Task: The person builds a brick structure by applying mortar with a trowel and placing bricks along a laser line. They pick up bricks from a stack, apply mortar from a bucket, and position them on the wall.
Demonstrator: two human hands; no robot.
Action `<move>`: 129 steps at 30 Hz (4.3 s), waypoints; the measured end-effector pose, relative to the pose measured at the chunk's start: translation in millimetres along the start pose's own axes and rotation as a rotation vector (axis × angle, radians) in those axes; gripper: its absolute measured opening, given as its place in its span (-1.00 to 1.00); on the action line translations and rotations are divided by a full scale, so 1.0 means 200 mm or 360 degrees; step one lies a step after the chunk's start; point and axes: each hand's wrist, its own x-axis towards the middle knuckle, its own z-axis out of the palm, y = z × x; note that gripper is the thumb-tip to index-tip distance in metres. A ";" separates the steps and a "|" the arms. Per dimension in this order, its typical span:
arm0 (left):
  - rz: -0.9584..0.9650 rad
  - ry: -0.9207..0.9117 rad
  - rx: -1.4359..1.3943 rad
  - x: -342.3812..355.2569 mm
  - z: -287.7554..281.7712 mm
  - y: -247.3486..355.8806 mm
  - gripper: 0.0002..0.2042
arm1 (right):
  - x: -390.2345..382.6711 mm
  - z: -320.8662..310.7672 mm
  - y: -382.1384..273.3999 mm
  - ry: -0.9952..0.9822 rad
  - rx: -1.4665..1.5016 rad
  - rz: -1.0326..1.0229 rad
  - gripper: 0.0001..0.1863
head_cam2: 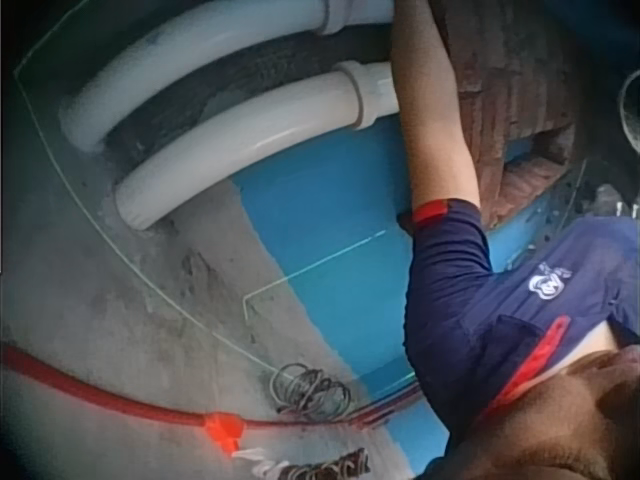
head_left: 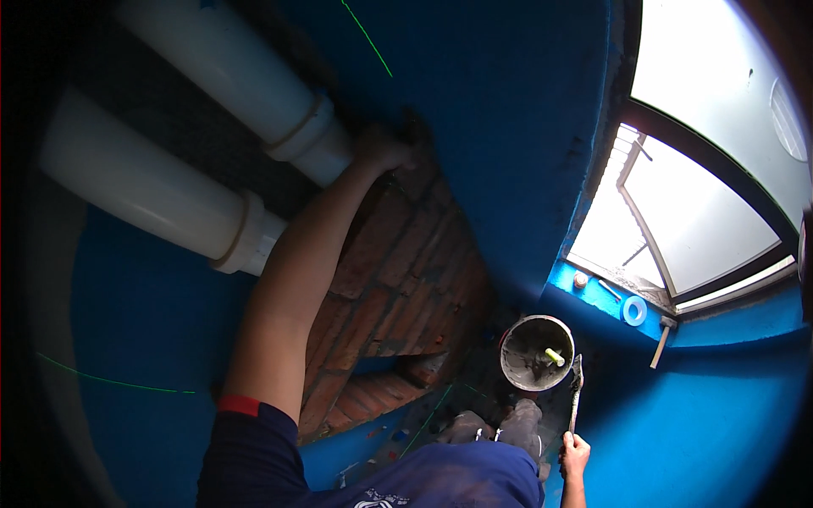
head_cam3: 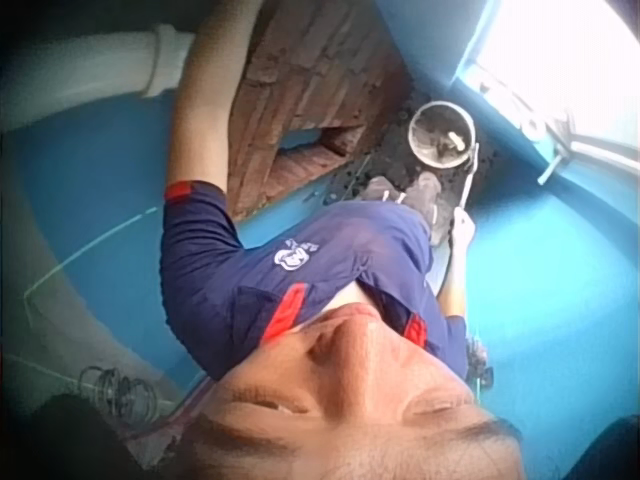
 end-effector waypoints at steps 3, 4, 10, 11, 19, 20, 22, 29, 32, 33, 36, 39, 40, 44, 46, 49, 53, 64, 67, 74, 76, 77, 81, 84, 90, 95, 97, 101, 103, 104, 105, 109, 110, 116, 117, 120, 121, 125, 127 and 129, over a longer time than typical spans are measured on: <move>0.0037 -0.0088 0.0038 -0.01 -0.01 0.02 -0.30 | 0.04 0.01 0.03 -0.0017 -0.0086 -0.0048 -0.60; 0.0032 -0.0088 0.0040 -0.01 -0.01 0.01 -0.30 | 0.06 0.02 0.06 -0.0022 -0.0088 -0.0047 -0.60; -0.0076 -0.0003 0.0022 -0.03 0.00 0.03 -0.34 | 0.04 0.05 -0.08 -0.0096 -0.0025 -0.0002 -0.59; -0.0040 -0.0049 0.0084 -0.03 -0.01 0.04 -0.35 | 0.05 0.05 -0.07 -0.0092 -0.0045 -0.0034 -0.59; -0.0073 -0.0053 0.0170 -0.02 0.00 0.05 -0.41 | 0.02 0.06 -0.17 -0.0105 -0.0078 -0.0015 -0.59; -0.0081 -0.0045 0.0138 -0.02 0.01 0.05 -0.40 | 0.03 0.06 -0.14 -0.0112 -0.0067 0.0011 -0.59; -0.0092 -0.0019 0.0103 0.00 0.00 0.04 -0.39 | 0.06 0.06 -0.09 -0.0107 -0.0143 -0.0008 -0.60; 0.0242 0.0207 -0.0089 -0.07 -0.08 -0.10 -0.49 | 0.02 0.12 -0.31 -0.0200 -0.0104 0.0020 -0.66; 0.0249 0.0192 -0.0104 -0.19 -0.19 -0.03 -0.55 | 0.06 0.14 -0.39 -0.0216 -0.0160 -0.0120 -0.63; 0.0216 0.0153 0.0086 -0.25 -0.23 0.02 -0.56 | 0.12 0.15 -0.38 -0.0201 -0.0158 -0.0131 -0.63; 0.0376 0.0484 0.0044 -0.36 -0.30 -0.08 -0.57 | 0.15 0.23 -0.52 -0.0337 -0.0138 -0.0350 -0.66; 0.0360 0.0473 -0.0033 -0.41 -0.34 -0.08 -0.59 | 0.21 0.29 -0.80 -0.0364 -0.0369 -0.0783 -0.68; 0.0366 0.0480 -0.0037 -0.39 -0.33 -0.07 -0.59 | 0.23 0.31 -0.91 -0.0377 -0.0362 -0.0911 -0.68; 0.0284 0.0152 0.0343 -0.27 -0.28 -0.01 -0.57 | 0.25 0.41 -1.49 -0.0431 -0.0452 -0.1571 -0.83; 0.0188 0.0079 0.0328 -0.23 -0.23 0.01 -0.54 | 0.30 0.48 -1.68 -0.0376 -0.0434 -0.1744 -0.84; 0.0079 0.0051 0.0189 -0.18 -0.15 -0.05 -0.48 | 0.37 0.67 -1.89 -0.0369 -0.0273 -0.1663 -0.84; 0.0272 0.0041 0.0122 -0.14 -0.08 -0.08 -0.43 | 0.41 0.78 -2.08 -0.0264 -0.0225 -0.1710 -0.84; 0.0343 0.0034 0.0116 -0.08 -0.03 -0.16 -0.39 | 0.75 1.04 -2.06 0.0015 -0.0321 -0.1919 -0.77; 0.0337 -0.0011 0.0081 -0.09 -0.04 -0.15 -0.39 | 0.82 1.11 -1.95 -0.0060 -0.0262 -0.1809 -0.77; 0.0241 -0.0094 0.0111 -0.08 -0.06 -0.11 -0.40 | 0.93 1.18 -1.76 -0.0105 -0.0248 -0.1774 -0.80; 0.0269 -0.0087 0.0089 -0.07 -0.07 -0.13 -0.40 | 0.92 1.19 -1.71 -0.0095 -0.0324 -0.1795 -0.81; 0.0271 -0.0116 0.0089 -0.06 -0.07 -0.14 -0.40 | 0.91 1.19 -1.69 -0.0095 -0.0324 -0.1787 -0.81; 0.0206 -0.0080 0.0106 -0.09 -0.08 -0.12 -0.42 | 0.87 1.15 -1.59 -0.0087 -0.0365 -0.1696 -0.81; 0.0203 -0.0022 0.0119 -0.12 -0.09 -0.10 -0.43 | 0.82 1.10 -1.46 -0.0129 -0.0398 -0.1481 -0.83; 0.0133 -0.0194 0.0186 -0.08 -0.09 -0.11 -0.38 | 0.69 1.29 -1.30 -0.0758 0.0493 -0.0781 -0.70; 0.0192 -0.0051 0.0118 -0.08 -0.07 -0.09 -0.42 | 0.58 1.63 -1.28 -0.0684 0.0761 -0.0794 -0.62; 0.0202 0.0023 0.0154 -0.08 -0.07 -0.10 -0.44 | 0.51 1.74 -1.27 -0.0822 0.0901 -0.0561 -0.59; 0.0235 -0.0011 0.0128 -0.07 -0.07 -0.11 -0.48 | 0.38 1.88 -1.29 -0.0787 0.0833 -0.0518 -0.58; 0.0256 0.0000 0.0107 -0.08 -0.08 -0.11 -0.49 | 0.31 1.92 -1.29 -0.0695 0.0739 -0.0684 -0.58; 0.0240 -0.0028 0.0102 -0.08 -0.08 -0.11 -0.50 | 0.29 1.93 -1.29 -0.0773 0.0647 -0.0571 -0.58; 0.0225 -0.0056 0.0091 -0.08 -0.09 -0.11 -0.52 | 0.26 1.95 -1.29 -0.0715 0.0701 -0.0668 -0.58; 0.0237 -0.0022 0.0087 -0.10 -0.09 -0.08 -0.55 | 0.21 1.96 -1.31 -0.0706 0.0613 -0.0643 -0.54; 0.0255 -0.0013 0.0097 -0.10 -0.09 -0.09 -0.55 | 0.20 1.95 -1.32 -0.0708 0.0608 -0.0628 -0.53; 0.0235 0.0030 0.0136 -0.11 -0.10 -0.05 -0.55 | 0.26 1.93 -1.32 -0.0717 0.0674 -0.0605 -0.50; 0.0198 0.0015 0.0144 -0.11 -0.10 -0.05 -0.55 | 0.27 1.92 -1.34 -0.0811 0.0688 -0.0531 -0.47; 0.0218 0.0028 0.0128 -0.11 -0.09 -0.06 -0.55 | 0.28 1.93 -1.39 -0.0884 0.0753 -0.0508 -0.48; 0.0218 0.0029 0.0125 -0.11 -0.09 -0.07 -0.55 | 0.28 1.93 -1.40 -0.0918 0.0772 -0.0498 -0.49; 0.0202 0.0012 0.0120 -0.10 -0.10 -0.05 -0.54 | 0.24 1.95 -1.36 -0.0881 0.0681 -0.0486 -0.50; 0.0198 -0.0012 0.0133 -0.10 -0.10 -0.04 -0.53 | 0.23 1.96 -1.33 -0.0881 0.0698 -0.0523 -0.48; 0.0106 -0.0022 0.0205 -0.10 -0.10 -0.04 -0.52 | 0.21 1.95 -1.32 -0.0867 0.0617 -0.0562 -0.45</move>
